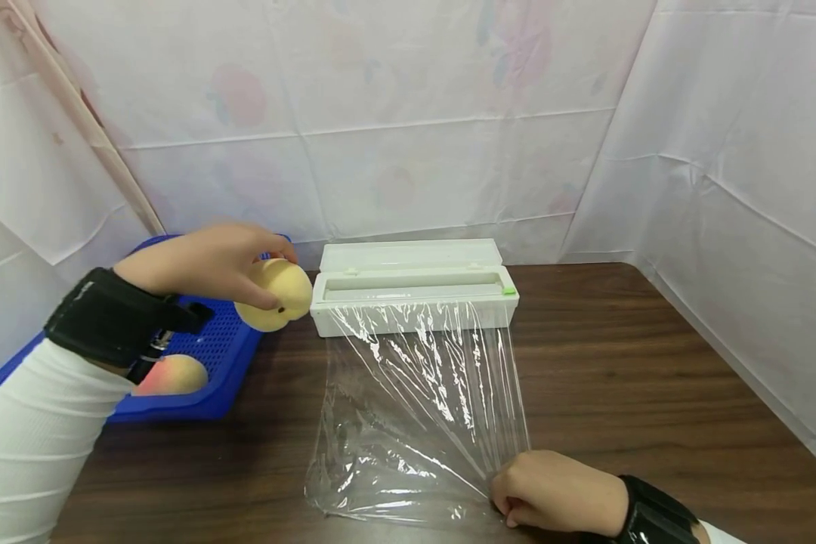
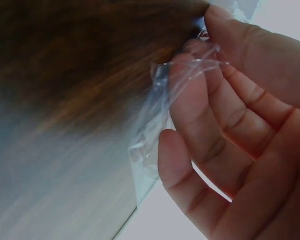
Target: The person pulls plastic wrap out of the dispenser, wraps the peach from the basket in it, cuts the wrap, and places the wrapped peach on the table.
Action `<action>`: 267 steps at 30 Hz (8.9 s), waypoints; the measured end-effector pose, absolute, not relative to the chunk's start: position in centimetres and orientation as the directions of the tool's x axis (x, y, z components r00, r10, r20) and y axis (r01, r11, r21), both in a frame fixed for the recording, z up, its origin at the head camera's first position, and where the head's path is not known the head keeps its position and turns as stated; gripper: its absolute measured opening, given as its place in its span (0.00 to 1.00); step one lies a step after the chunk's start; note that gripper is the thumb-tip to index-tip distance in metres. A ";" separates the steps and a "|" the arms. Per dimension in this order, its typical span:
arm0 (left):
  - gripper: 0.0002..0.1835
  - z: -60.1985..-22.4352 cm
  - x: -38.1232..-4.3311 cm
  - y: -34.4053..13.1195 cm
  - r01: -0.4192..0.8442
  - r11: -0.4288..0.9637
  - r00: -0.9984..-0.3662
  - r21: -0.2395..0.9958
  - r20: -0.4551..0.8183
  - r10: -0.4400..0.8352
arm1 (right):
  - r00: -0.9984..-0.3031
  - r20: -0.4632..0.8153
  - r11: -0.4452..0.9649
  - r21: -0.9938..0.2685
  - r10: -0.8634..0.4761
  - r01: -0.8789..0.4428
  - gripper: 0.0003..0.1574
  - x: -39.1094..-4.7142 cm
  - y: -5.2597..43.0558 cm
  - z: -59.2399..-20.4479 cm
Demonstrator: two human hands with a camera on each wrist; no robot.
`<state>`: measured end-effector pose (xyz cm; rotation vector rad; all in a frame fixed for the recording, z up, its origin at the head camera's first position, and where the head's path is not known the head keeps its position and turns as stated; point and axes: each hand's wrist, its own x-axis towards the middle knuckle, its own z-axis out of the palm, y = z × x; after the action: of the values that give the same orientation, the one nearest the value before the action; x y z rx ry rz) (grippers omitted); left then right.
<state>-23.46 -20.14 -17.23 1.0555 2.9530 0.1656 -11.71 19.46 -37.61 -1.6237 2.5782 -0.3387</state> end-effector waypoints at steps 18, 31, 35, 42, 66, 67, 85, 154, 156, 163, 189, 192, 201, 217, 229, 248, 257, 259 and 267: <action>0.22 -21.2 -22.5 -13.3 0.779 0.605 -0.616 0.166 0.020 0.788 | -0.452 0.062 0.425 -0.248 -0.890 -0.870 0.13 -11.6 19.3 -37.4; 0.27 -24.7 -21.0 -8.7 0.858 0.493 -0.492 0.142 -0.045 0.870 | -0.452 0.060 0.420 -0.276 -0.890 -0.864 0.14 -11.6 19.3 -37.3; 0.28 -25.7 -20.3 -7.6 0.878 0.461 -0.457 0.129 -0.061 0.887 | -0.462 0.034 0.433 -0.291 -0.886 -0.853 0.13 -11.6 19.3 -37.2; 0.28 -27.1 -19.5 -5.9 0.898 0.426 -0.418 0.110 -0.086 0.904 | -0.445 0.044 0.419 -0.269 -0.894 -0.867 0.12 -11.9 19.4 -37.1; 0.27 -31.4 -18.4 -4.7 0.874 0.480 -0.467 0.073 -0.146 0.872 | -0.443 0.051 0.417 -0.254 -0.895 -0.872 0.12 -11.8 19.5 -37.7; 0.27 -31.5 -18.3 -4.6 0.871 0.485 -0.471 0.076 -0.149 0.869 | -0.444 0.050 0.417 -0.259 -0.895 -0.871 0.12 -11.8 19.5 -37.7; 0.28 -31.8 -17.8 -5.1 0.885 0.454 -0.444 0.100 -0.111 0.889 | -0.414 0.080 0.387 -0.233 -0.907 -0.892 0.14 -11.8 19.5 -38.0; 0.09 -37.0 -11.7 -13.0 0.848 0.524 -0.519 -0.076 0.077 0.851 | -0.457 0.042 0.437 -0.230 -0.888 -0.870 0.12 -11.5 19.4 -37.4; 0.10 -36.9 -11.7 -13.0 0.846 0.528 -0.519 -0.082 0.102 0.848 | -0.442 0.064 0.420 -0.215 -0.895 -0.882 0.11 -11.6 19.5 -37.3; 0.13 -35.4 -12.2 -13.7 0.874 0.486 -0.474 0.007 0.233 0.849 | -0.426 0.114 0.387 -0.261 -0.897 -0.884 0.06 -12.0 20.4 -36.1; 0.12 -34.9 -14.7 -14.6 0.846 0.482 -0.526 0.226 0.217 0.822 | -0.578 0.109 0.423 -0.576 -0.809 -0.699 0.04 -14.5 22.4 -35.7; 0.12 -35.0 -14.8 -14.6 0.849 0.480 -0.523 0.223 0.220 0.823 | -0.585 0.102 0.430 -0.581 -0.804 -0.691 0.04 -14.7 22.4 -35.9; 0.11 -35.1 -14.8 -14.5 0.833 0.508 -0.551 0.221 0.230 0.803 | -0.592 0.106 0.443 -0.563 -0.799 -0.698 0.04 -14.8 22.3 -36.1; 0.41 -35.5 -12.8 -8.2 0.869 0.494 -0.457 -0.020 0.352 0.817 | -0.585 0.097 0.447 -0.548 -0.805 -0.706 0.04 -14.6 22.2 -36.0; 0.27 -36.3 -13.4 -6.9 0.832 0.543 -0.446 -0.117 0.443 0.778 | -0.592 0.112 0.451 -0.541 -0.798 -0.710 0.04 -14.6 22.3 -36.1; 0.24 -34.5 -16.5 -7.0 0.827 0.539 -0.561 0.162 0.308 0.768 | -0.706 0.173 0.598 -0.416 -0.687 -0.685 0.03 -14.7 22.4 -34.4; 0.21 -33.4 -19.3 -6.7 0.764 0.536 -0.615 0.359 0.157 0.772 | -0.536 0.597 0.560 -0.169 -0.597 -0.811 0.18 -15.0 19.9 -34.2; 0.21 -33.0 -19.9 -6.7 0.749 0.536 -0.618 0.389 0.121 0.777 | -0.472 0.609 0.505 -0.134 -0.637 -0.853 0.19 -15.0 18.9 -34.2; 0.18 -32.7 -22.4 -7.2 0.660 0.511 -0.619 0.551 0.013 0.786 | -0.395 0.539 0.448 -0.037 -0.744 -0.893 0.20 -14.7 15.3 -35.2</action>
<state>-22.39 -7.18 -32.66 1.2267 2.5151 0.7640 -14.66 15.29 -35.17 -1.8508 3.0352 -0.6025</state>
